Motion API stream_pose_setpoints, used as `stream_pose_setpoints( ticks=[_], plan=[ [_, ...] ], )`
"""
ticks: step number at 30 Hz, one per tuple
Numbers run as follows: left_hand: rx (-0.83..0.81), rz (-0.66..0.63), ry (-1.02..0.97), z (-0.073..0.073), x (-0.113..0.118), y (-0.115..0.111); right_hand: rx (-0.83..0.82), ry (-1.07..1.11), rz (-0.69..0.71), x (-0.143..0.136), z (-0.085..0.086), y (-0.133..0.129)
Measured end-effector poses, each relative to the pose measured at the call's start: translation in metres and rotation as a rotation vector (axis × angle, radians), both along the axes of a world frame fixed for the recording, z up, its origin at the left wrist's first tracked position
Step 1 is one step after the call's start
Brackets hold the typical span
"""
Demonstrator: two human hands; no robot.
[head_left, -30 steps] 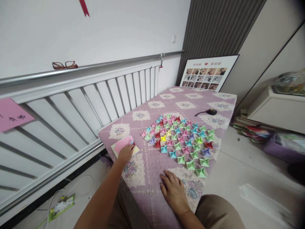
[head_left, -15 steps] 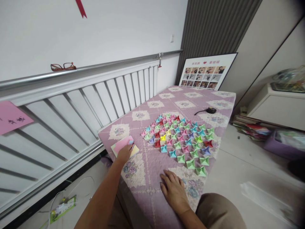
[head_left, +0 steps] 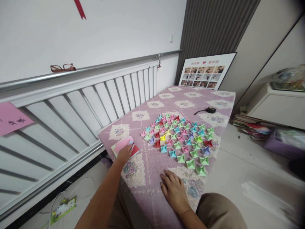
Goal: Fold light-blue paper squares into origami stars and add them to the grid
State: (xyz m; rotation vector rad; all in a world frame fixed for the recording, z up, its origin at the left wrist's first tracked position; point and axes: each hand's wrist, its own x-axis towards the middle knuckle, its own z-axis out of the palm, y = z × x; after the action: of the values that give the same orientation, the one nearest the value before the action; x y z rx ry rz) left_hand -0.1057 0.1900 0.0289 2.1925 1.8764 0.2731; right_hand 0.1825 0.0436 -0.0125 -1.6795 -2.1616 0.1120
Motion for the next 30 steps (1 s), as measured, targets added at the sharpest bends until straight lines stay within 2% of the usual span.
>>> stream_pose_setpoints(
  ticks=[13,21,30],
  plan=[
    [-0.027,-0.039,0.086,0.006,0.005,-0.004,-0.013,0.007,-0.002,0.001,-0.002,-0.001],
    [-0.023,-0.022,0.149,0.0,0.018,-0.01,-0.033,0.013,0.0,0.0,0.002,0.0],
    [0.022,0.087,0.106,-0.011,0.013,-0.012,-0.047,0.019,-0.002,0.0,0.001,0.0]
  ],
)
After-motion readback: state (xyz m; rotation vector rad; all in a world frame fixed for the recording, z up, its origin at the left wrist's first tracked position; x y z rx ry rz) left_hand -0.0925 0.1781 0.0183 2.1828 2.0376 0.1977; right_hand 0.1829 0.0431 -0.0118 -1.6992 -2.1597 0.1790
